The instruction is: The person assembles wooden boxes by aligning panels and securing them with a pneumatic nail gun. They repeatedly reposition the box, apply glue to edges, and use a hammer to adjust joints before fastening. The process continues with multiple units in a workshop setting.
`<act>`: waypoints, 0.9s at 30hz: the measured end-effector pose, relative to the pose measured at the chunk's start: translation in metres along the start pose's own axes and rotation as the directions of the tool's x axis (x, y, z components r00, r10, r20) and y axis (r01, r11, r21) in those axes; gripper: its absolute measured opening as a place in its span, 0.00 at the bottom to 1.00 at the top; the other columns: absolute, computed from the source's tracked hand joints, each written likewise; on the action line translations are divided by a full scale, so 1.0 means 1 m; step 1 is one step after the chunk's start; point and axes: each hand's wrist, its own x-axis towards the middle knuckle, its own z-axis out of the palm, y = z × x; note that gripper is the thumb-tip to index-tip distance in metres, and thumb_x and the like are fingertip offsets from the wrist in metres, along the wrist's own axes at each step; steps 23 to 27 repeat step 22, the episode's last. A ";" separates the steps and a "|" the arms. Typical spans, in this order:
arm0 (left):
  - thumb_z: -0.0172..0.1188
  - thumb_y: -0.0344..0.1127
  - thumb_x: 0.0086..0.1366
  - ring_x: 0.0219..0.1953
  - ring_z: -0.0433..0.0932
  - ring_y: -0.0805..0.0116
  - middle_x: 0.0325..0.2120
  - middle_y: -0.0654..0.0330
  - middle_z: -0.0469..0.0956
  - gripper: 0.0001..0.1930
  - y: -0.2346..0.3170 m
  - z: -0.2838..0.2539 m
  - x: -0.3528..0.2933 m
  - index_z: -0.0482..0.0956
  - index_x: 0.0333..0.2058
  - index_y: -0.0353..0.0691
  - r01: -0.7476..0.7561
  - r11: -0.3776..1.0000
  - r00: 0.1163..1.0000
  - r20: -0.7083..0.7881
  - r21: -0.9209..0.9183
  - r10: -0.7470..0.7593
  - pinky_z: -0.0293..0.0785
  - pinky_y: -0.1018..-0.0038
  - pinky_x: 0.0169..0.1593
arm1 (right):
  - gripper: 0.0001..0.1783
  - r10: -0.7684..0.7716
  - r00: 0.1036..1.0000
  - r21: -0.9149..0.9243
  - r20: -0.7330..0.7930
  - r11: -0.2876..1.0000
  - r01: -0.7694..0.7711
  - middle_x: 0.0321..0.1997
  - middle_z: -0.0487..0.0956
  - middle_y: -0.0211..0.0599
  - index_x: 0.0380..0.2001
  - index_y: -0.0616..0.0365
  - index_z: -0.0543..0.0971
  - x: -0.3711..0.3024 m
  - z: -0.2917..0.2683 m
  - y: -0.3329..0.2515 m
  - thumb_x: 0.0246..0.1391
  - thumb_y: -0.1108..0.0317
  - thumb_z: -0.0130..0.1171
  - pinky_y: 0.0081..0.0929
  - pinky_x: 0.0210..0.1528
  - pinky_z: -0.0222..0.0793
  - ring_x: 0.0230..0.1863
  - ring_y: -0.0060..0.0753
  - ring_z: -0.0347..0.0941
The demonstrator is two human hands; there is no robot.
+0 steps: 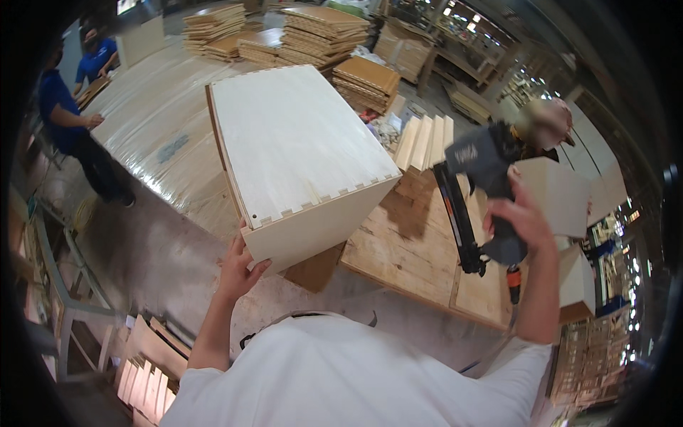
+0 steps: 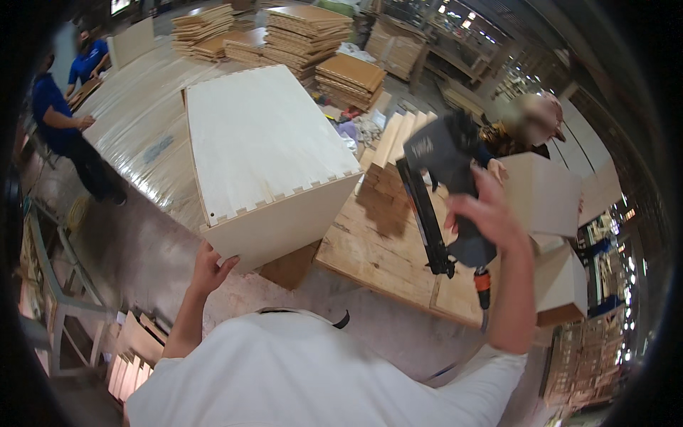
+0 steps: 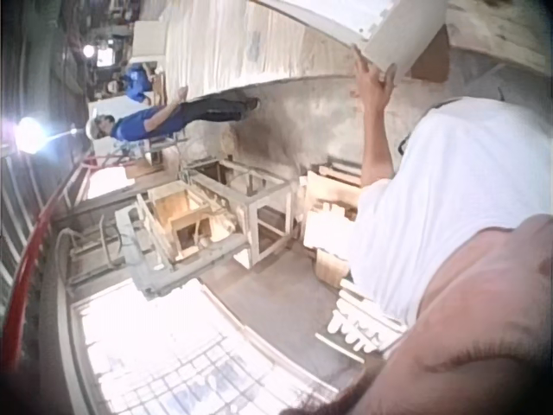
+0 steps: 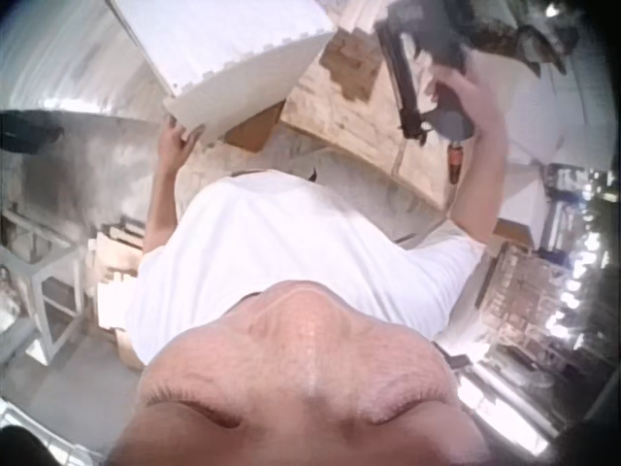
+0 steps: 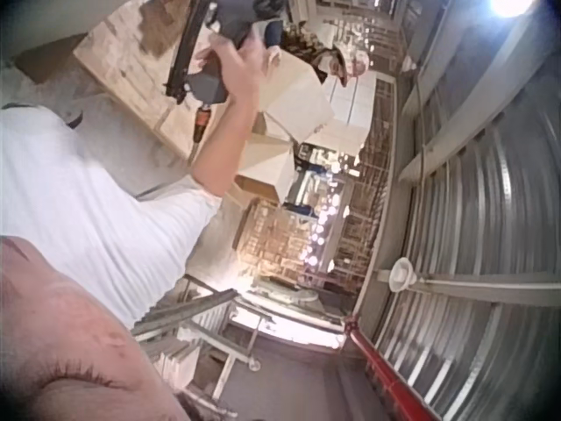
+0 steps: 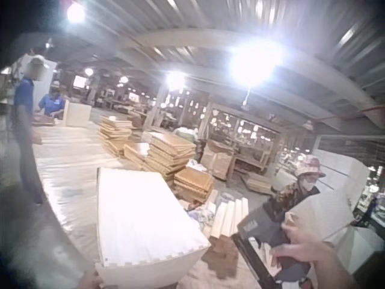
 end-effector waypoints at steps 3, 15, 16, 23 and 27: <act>0.67 0.39 0.53 0.60 0.65 0.42 0.65 0.43 0.55 0.18 -0.003 0.000 -0.002 0.82 0.45 0.50 0.019 1.000 1.000 0.004 -0.017 -0.019 0.67 0.58 0.56 | 0.20 0.009 1.000 0.038 0.028 0.999 -0.010 0.32 0.78 0.39 0.45 0.66 0.70 0.005 0.008 -0.046 0.49 0.69 0.59 0.25 0.21 0.73 0.21 0.26 0.74; 0.66 0.41 0.54 0.56 0.69 0.43 0.66 0.42 0.53 0.17 0.001 0.001 -0.001 0.83 0.45 0.53 0.019 1.000 0.999 -0.047 0.000 -0.019 0.69 0.58 0.54 | 0.18 0.191 0.971 -0.018 0.147 0.982 -0.190 0.38 0.80 0.45 0.42 0.66 0.69 0.041 0.026 -0.074 0.50 0.69 0.60 0.25 0.20 0.75 0.21 0.24 0.74; 0.66 0.42 0.55 0.56 0.69 0.43 0.66 0.42 0.52 0.18 0.002 0.001 -0.001 0.82 0.45 0.53 0.027 1.000 0.999 -0.045 -0.007 -0.027 0.69 0.58 0.54 | 0.19 0.189 0.968 -0.002 0.166 0.982 -0.191 0.38 0.80 0.45 0.42 0.66 0.69 0.042 0.025 -0.073 0.50 0.69 0.61 0.25 0.20 0.75 0.21 0.24 0.74; 0.65 0.43 0.55 0.59 0.66 0.43 0.66 0.42 0.51 0.20 0.000 0.001 -0.002 0.81 0.48 0.54 0.042 0.999 0.999 -0.008 -0.025 -0.042 0.66 0.57 0.56 | 0.21 0.213 0.962 -0.062 0.170 0.977 -0.206 0.41 0.80 0.48 0.43 0.67 0.68 0.047 0.027 -0.074 0.49 0.67 0.62 0.26 0.19 0.75 0.21 0.26 0.75; 0.65 0.43 0.55 0.59 0.66 0.43 0.66 0.42 0.51 0.20 0.000 0.001 -0.002 0.81 0.48 0.54 0.042 0.999 0.999 -0.008 -0.025 -0.042 0.66 0.57 0.56 | 0.21 0.213 0.962 -0.062 0.170 0.977 -0.206 0.41 0.80 0.48 0.43 0.67 0.68 0.047 0.027 -0.074 0.49 0.67 0.62 0.26 0.19 0.75 0.21 0.26 0.75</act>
